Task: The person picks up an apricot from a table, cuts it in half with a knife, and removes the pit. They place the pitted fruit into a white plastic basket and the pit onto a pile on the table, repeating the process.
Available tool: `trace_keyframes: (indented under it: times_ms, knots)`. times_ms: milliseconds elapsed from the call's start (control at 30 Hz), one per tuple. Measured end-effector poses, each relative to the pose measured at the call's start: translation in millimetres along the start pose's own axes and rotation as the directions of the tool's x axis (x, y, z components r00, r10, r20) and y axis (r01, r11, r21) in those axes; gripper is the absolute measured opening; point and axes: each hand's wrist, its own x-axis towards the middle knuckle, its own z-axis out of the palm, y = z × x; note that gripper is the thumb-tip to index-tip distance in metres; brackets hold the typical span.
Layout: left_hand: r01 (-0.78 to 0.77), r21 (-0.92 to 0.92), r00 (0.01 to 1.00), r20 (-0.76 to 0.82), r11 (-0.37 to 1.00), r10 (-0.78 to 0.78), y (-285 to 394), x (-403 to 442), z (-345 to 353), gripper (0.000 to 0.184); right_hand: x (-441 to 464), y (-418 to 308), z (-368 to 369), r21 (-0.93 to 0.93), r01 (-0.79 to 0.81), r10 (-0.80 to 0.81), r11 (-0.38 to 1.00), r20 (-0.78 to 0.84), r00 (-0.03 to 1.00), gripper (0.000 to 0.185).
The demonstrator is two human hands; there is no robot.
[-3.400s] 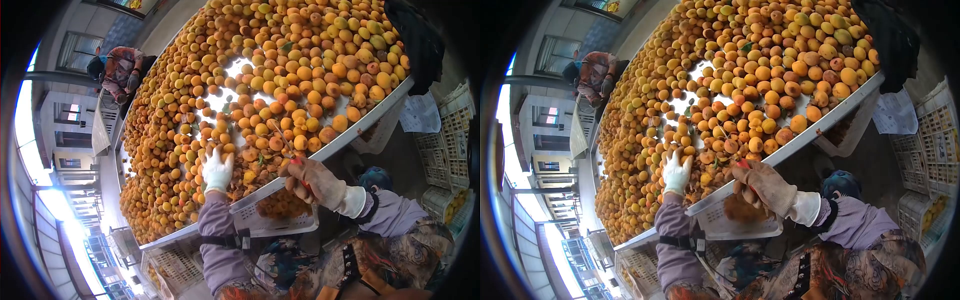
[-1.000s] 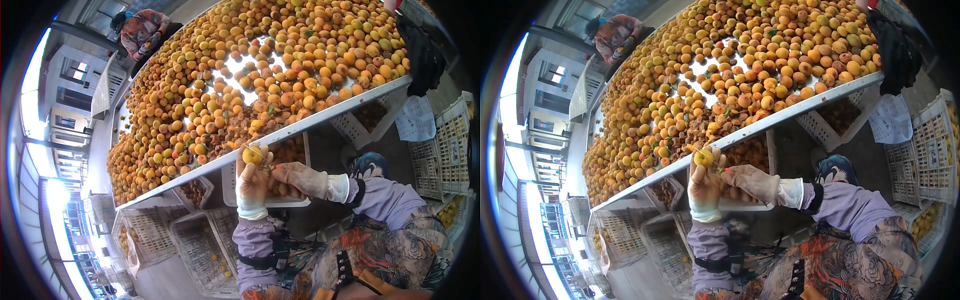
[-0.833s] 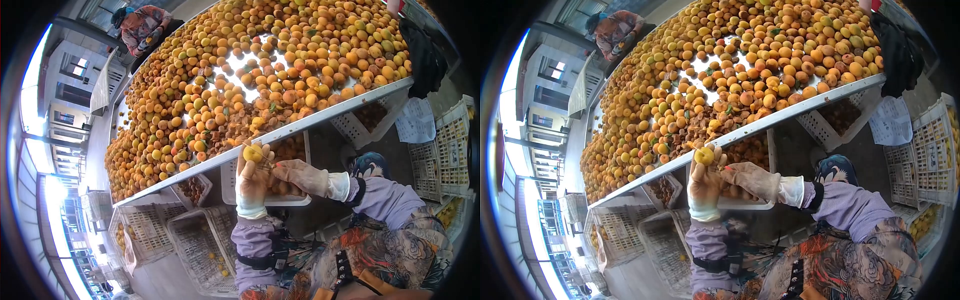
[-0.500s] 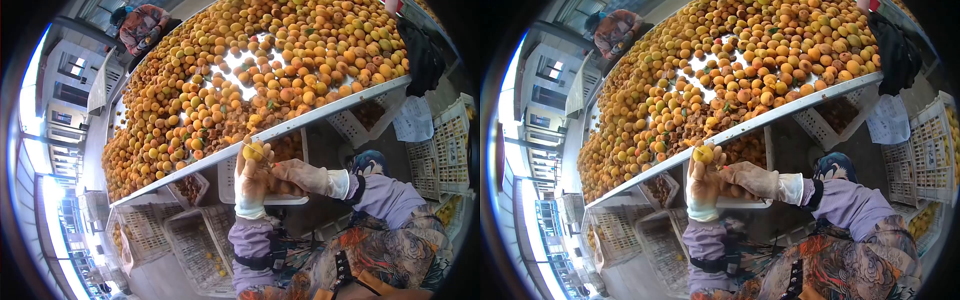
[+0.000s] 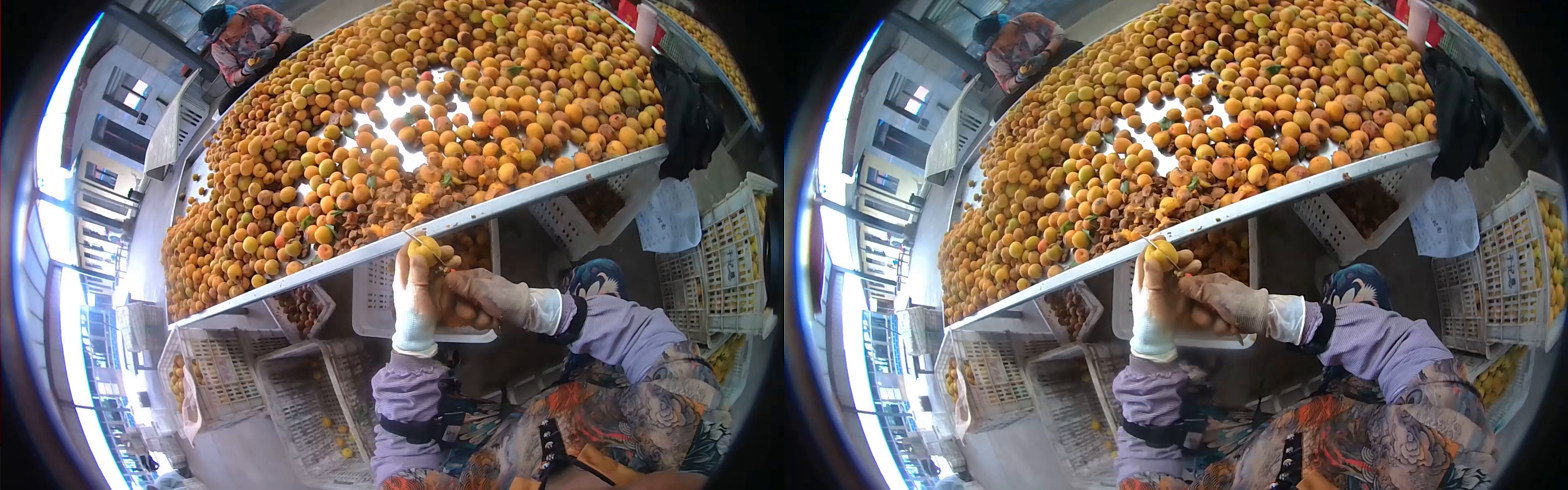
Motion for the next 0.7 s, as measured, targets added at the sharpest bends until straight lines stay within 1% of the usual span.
trace_keyframes:
  times_ms: [33,67,133,167,233,267,333,367,400,433,467,500,533,567,633,667,700]
  knots:
    - [-0.018,0.096,1.000,-0.018,0.995,0.020,0.4,0.1,-1.5,0.052,-0.5,-0.5,0.1,0.048,-0.031,0.029,0.998,0.029,0.999,0.047]
    - [-0.027,0.085,0.999,-0.019,0.996,0.029,-0.3,1.2,-4.1,0.052,-1.2,-0.4,0.2,0.034,-0.034,0.033,0.999,0.027,0.999,0.047]
    - [-0.127,0.257,0.992,0.013,0.958,0.128,-3.0,4.1,-9.1,0.049,-2.9,0.1,0.4,0.099,-0.108,0.109,0.989,-0.002,0.994,0.041]
    - [-0.135,0.246,0.991,0.014,0.960,0.136,-0.8,2.9,-6.1,0.049,-3.7,-1.7,3.3,0.086,-0.110,0.111,0.990,-0.007,0.994,0.041]
    - [-0.171,0.200,0.984,-0.011,0.965,0.176,6.0,-0.8,3.4,0.046,-5.5,-6.2,11.9,-0.111,0.121,-0.129,0.986,-0.072,0.989,0.036]
    - [-0.172,0.206,0.982,-0.042,0.963,0.184,6.3,-0.8,4.6,0.045,-2.9,-1.5,11.8,-0.121,0.120,-0.130,0.985,-0.072,0.989,0.036]
    - [-0.162,0.223,0.983,-0.052,0.961,0.177,3.3,0.1,-1.1,0.044,11.9,18.6,7.7,-0.075,0.276,-0.286,0.958,-0.196,0.938,0.030]
    - [-0.146,0.244,0.984,-0.062,0.959,0.165,1.7,0.8,-4.3,0.043,17.8,25.8,6.1,-0.082,0.274,-0.285,0.958,-0.191,0.939,0.030]
    - [-0.150,0.240,0.983,-0.063,0.959,0.170,-0.2,1.2,-4.2,0.043,23.1,32.7,3.8,-0.023,0.328,-0.327,0.945,-0.160,0.931,0.030]
    - [-0.128,0.155,0.987,-0.073,0.980,0.141,-3.3,1.2,-2.3,0.041,28.3,40.3,0.7,0.039,0.378,-0.370,0.925,-0.136,0.919,0.030]
    - [-0.105,0.066,0.991,-0.079,0.992,0.110,-6.1,1.1,-1.1,0.039,35.4,50.7,-5.6,0.034,0.378,-0.370,0.925,-0.140,0.919,0.030]
    - [-0.107,0.060,0.991,-0.077,0.992,0.112,-9.7,2.2,-3.2,0.039,42.3,57.6,-11.0,-0.165,0.344,-0.370,0.924,-0.167,0.914,0.030]
    - [-0.094,0.001,0.992,-0.082,0.996,0.094,-13.8,4.2,-7.0,0.040,46.8,64.1,-16.8,-0.357,0.293,-0.376,0.887,-0.190,0.907,0.030]
    - [-0.081,-0.055,0.993,-0.087,0.995,0.076,-15.0,4.6,-9.1,0.041,43.2,56.8,-11.3,-0.363,0.293,-0.377,0.885,-0.188,0.907,0.030]
    - [-0.072,-0.078,0.995,-0.077,0.994,0.066,-1.6,-1.4,-1.6,0.041,28.7,29.2,7.9,-0.216,0.325,-0.359,0.921,-0.141,0.923,0.029]
    - [-0.057,-0.099,0.997,-0.066,0.993,0.051,3.7,-3.3,0.9,0.041,22.8,18.4,11.5,-0.223,0.324,-0.359,0.919,-0.139,0.923,0.029]
    - [-0.061,-0.104,0.996,-0.065,0.993,0.055,4.1,-2.1,-2.5,0.041,17.4,8.0,14.0,-0.164,0.189,-0.214,0.968,-0.149,0.966,0.031]
